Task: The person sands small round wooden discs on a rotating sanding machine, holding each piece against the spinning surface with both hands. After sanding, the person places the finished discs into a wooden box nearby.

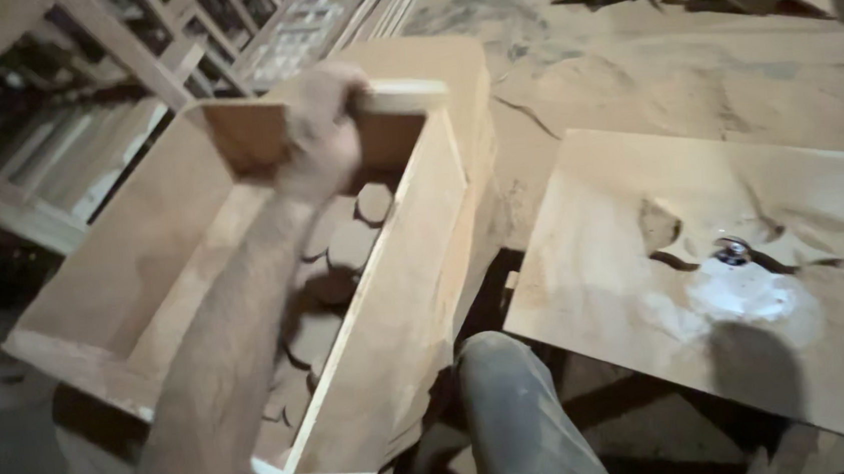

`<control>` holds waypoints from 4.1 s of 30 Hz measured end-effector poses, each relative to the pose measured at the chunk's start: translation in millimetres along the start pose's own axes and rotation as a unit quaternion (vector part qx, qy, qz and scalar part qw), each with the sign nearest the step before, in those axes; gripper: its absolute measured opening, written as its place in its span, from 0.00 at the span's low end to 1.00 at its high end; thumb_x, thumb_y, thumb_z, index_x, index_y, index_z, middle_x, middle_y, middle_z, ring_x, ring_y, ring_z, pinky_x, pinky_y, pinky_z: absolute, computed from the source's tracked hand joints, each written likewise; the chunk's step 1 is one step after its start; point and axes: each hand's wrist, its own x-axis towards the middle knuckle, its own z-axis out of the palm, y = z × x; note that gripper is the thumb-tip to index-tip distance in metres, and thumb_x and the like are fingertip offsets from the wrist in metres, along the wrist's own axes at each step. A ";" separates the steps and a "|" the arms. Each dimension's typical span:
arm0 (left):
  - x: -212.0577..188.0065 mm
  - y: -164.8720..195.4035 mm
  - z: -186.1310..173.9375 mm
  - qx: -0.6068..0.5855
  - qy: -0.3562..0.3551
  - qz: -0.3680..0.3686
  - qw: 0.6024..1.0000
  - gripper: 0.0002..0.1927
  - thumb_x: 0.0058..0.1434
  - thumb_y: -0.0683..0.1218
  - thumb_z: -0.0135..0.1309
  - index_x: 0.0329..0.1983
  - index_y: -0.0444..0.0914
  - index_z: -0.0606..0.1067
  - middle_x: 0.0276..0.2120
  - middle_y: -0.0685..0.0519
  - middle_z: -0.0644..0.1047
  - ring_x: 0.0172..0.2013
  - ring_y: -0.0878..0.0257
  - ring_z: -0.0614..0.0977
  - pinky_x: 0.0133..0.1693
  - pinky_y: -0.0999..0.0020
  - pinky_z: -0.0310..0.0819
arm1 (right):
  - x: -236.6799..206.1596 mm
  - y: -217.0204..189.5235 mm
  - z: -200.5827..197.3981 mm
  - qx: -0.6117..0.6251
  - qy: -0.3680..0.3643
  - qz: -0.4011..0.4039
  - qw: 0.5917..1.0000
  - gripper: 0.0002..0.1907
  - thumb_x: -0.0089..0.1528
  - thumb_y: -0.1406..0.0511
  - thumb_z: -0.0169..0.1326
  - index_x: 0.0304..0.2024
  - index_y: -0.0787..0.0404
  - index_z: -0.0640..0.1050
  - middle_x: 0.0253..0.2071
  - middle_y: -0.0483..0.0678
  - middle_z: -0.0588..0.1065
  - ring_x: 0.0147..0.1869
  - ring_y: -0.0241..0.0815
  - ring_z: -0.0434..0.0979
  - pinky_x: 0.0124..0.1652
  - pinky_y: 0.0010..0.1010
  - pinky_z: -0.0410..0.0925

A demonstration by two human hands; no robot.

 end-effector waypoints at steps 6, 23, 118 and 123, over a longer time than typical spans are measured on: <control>-19.5 106.0 112.5 -0.150 -0.221 -0.048 0.962 0.19 0.57 0.34 0.54 0.53 0.35 0.75 0.44 0.41 0.80 0.47 0.47 0.83 0.50 0.58 0.79 | -12.5 -38.8 7.4 0.077 -0.103 -0.151 0.980 0.19 0.61 0.61 0.61 0.53 0.59 0.82 0.46 0.50 0.83 0.41 0.42 0.84 0.41 0.32 0.76; -191.8 221.9 428.0 -0.151 -0.336 -0.060 0.928 0.25 0.61 0.48 0.62 0.61 0.40 0.75 0.61 0.43 0.73 0.53 0.43 0.77 0.52 0.54 0.77 | 6.1 117.8 81.0 0.034 -0.214 0.119 0.969 0.29 0.60 0.54 0.61 0.59 0.63 0.74 0.44 0.62 0.80 0.48 0.57 0.83 0.45 0.45 0.74; -180.9 180.1 466.1 -0.131 -0.294 0.084 0.943 0.15 0.66 0.41 0.53 0.52 0.28 0.79 0.54 0.40 0.79 0.58 0.48 0.80 0.59 0.59 0.78 | 102.9 140.8 79.6 -0.254 -0.269 -0.371 0.852 0.24 0.59 0.60 0.53 0.58 0.38 0.80 0.67 0.32 0.70 0.72 0.46 0.61 0.67 0.54 0.54; -181.9 185.8 464.9 -0.114 -0.289 0.082 0.947 0.14 0.67 0.40 0.53 0.53 0.28 0.79 0.56 0.40 0.78 0.59 0.49 0.79 0.60 0.60 0.77 | 110.2 140.3 77.9 -0.256 -0.259 -0.409 0.837 0.23 0.58 0.57 0.53 0.57 0.41 0.79 0.66 0.32 0.70 0.71 0.46 0.63 0.66 0.46 0.59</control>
